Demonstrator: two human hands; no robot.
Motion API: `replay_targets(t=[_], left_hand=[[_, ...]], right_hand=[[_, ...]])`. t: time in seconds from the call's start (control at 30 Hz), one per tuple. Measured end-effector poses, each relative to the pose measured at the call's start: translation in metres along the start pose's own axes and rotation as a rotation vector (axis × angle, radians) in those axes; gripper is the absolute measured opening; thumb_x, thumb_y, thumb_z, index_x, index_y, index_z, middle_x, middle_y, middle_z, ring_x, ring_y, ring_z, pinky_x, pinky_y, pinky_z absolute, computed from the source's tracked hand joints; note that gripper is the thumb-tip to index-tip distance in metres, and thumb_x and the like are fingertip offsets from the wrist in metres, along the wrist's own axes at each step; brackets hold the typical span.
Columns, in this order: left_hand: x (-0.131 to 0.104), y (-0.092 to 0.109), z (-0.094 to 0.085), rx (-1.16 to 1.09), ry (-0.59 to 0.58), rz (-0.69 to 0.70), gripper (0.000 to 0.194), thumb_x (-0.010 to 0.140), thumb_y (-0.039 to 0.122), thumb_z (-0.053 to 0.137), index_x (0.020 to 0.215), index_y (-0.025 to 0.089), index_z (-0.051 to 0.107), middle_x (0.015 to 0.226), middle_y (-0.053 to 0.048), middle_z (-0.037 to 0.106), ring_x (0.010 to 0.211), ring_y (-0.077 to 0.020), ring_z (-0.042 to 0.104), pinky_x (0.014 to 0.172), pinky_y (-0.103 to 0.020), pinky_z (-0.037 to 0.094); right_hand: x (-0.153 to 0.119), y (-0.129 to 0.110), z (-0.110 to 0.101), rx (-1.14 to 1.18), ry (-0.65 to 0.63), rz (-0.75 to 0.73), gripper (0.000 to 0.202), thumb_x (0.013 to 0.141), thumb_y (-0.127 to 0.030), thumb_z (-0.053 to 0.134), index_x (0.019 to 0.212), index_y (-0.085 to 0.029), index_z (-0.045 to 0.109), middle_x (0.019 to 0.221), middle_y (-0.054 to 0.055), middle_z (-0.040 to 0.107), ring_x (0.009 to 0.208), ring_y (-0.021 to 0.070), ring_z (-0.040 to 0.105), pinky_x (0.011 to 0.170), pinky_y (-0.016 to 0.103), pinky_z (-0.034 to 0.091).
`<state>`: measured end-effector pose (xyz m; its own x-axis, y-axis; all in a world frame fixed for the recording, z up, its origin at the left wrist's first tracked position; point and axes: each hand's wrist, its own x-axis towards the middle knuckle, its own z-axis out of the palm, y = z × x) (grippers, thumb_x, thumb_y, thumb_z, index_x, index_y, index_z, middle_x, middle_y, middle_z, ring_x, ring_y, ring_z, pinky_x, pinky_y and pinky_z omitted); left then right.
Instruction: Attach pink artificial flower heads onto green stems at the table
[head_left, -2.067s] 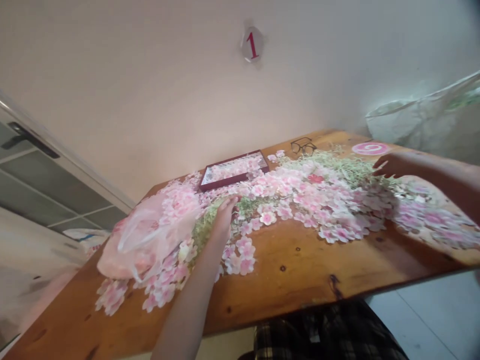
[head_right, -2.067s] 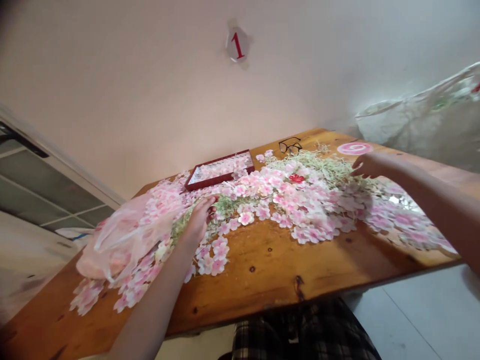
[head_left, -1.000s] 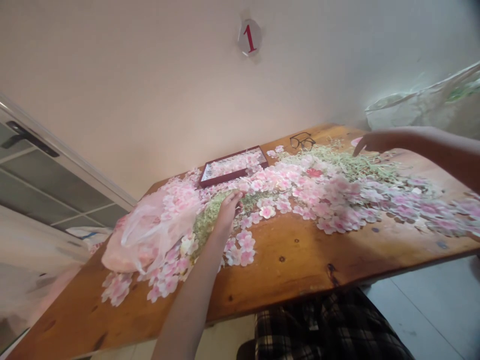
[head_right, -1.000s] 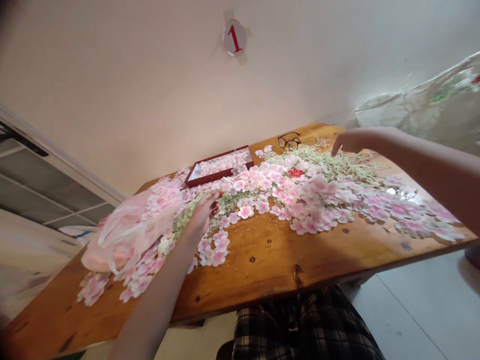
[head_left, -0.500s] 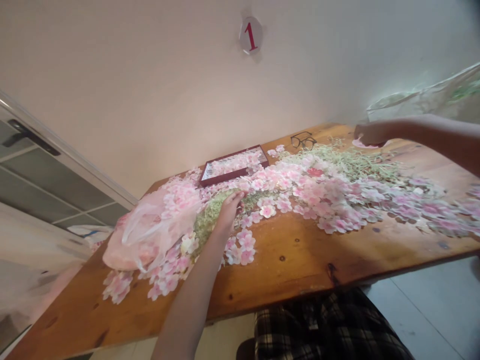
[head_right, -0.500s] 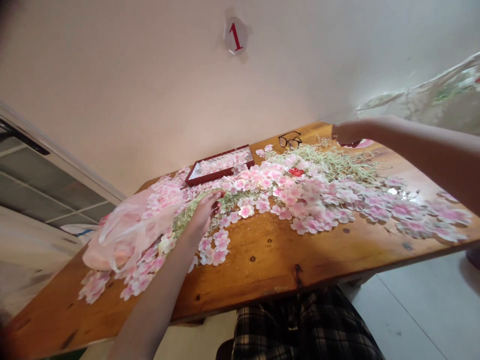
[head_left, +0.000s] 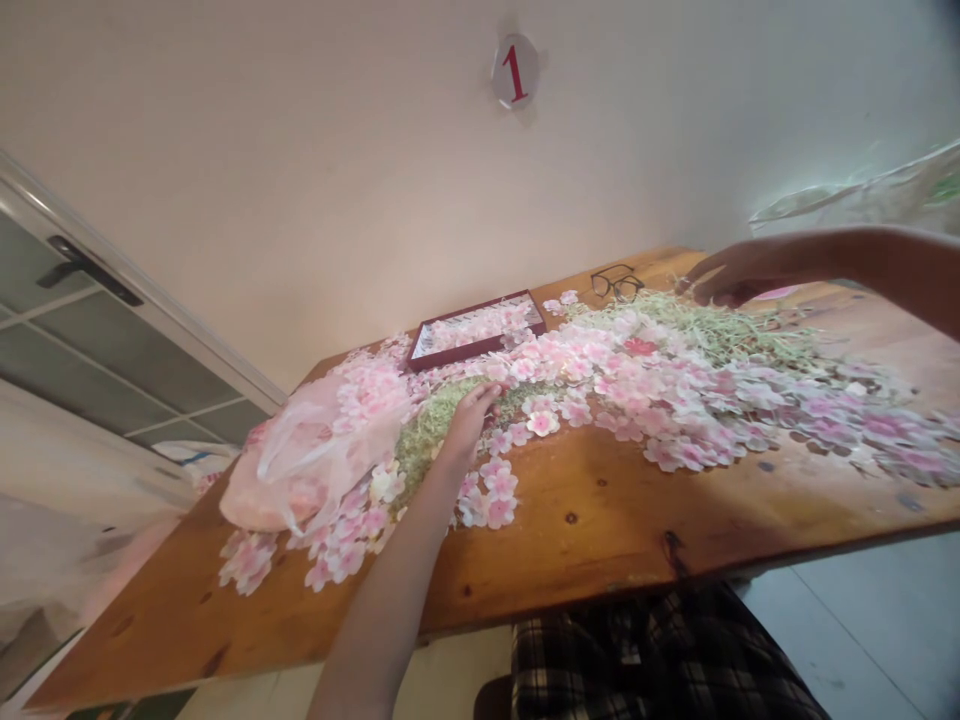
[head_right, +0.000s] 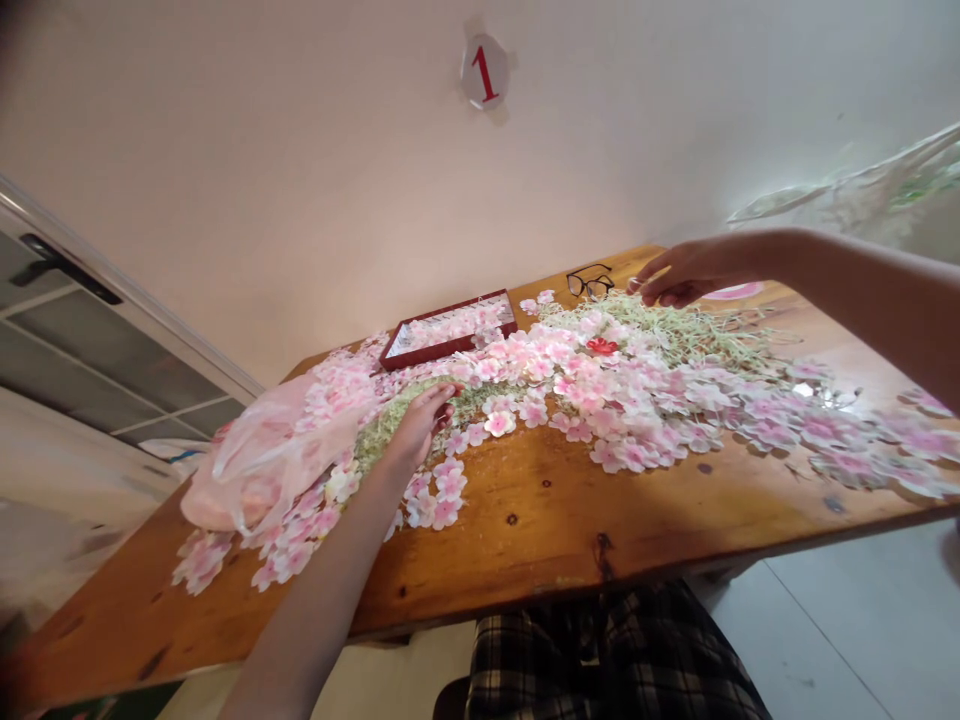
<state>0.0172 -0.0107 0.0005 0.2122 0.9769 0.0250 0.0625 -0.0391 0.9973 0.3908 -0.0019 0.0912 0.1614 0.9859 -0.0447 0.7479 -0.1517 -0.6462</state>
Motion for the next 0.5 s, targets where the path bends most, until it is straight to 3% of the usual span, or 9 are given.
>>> replay_targets(t=[0.07, 0.1, 0.27, 0.43, 0.5], left_hand=[[-0.001, 0.001, 0.001, 0.003, -0.017, 0.000, 0.027, 0.064, 0.038, 0.055, 0.082, 0.019, 0.061, 0.086, -0.002, 0.055, 0.053, -0.0030, 0.041, 0.046, -0.014, 0.031], [-0.001, 0.002, 0.001, 0.005, -0.021, -0.003, 0.027, 0.064, 0.039, 0.055, 0.082, 0.019, 0.061, 0.086, -0.002, 0.055, 0.053, -0.0029, 0.040, 0.046, -0.014, 0.031], [-0.003, 0.004, 0.003, 0.003, -0.030, -0.001, 0.026, 0.065, 0.039, 0.054, 0.081, 0.020, 0.061, 0.086, -0.002, 0.054, 0.054, -0.0030, 0.041, 0.047, -0.014, 0.031], [-0.004, 0.006, 0.003, 0.034, -0.039, -0.003, 0.028, 0.066, 0.040, 0.053, 0.084, 0.020, 0.060, 0.090, -0.003, 0.054, 0.057, -0.0037, 0.042, 0.050, -0.014, 0.033], [-0.004, 0.006, 0.002, 0.044, -0.050, -0.009, 0.028, 0.066, 0.040, 0.052, 0.084, 0.020, 0.060, 0.090, -0.002, 0.054, 0.058, -0.0037, 0.043, 0.052, -0.015, 0.034]], right_hand=[[-0.003, -0.003, 0.005, 0.183, -0.331, -0.087, 0.030, 0.071, -0.023, 0.053, 0.098, -0.012, 0.057, 0.073, 0.007, 0.059, 0.056, 0.0060, 0.051, 0.051, 0.021, 0.037], [-0.005, -0.006, 0.008, 0.235, -0.415, -0.124, 0.030, 0.071, -0.024, 0.053, 0.099, -0.013, 0.056, 0.075, 0.007, 0.059, 0.059, 0.0074, 0.052, 0.052, 0.021, 0.038], [-0.021, -0.034, 0.036, 0.227, -0.498, -0.280, 0.025, 0.068, -0.026, 0.054, 0.091, -0.015, 0.057, 0.074, 0.006, 0.060, 0.061, 0.0110, 0.055, 0.057, 0.024, 0.043], [-0.044, -0.068, 0.080, 0.078, -0.818, -0.425, 0.029, 0.069, -0.030, 0.053, 0.094, -0.016, 0.053, 0.077, 0.005, 0.061, 0.062, 0.0127, 0.057, 0.058, 0.025, 0.045], [-0.058, -0.078, 0.099, 0.053, -0.883, -0.504, 0.030, 0.070, -0.027, 0.051, 0.098, -0.016, 0.052, 0.081, 0.005, 0.061, 0.068, 0.0144, 0.058, 0.060, 0.025, 0.046]])
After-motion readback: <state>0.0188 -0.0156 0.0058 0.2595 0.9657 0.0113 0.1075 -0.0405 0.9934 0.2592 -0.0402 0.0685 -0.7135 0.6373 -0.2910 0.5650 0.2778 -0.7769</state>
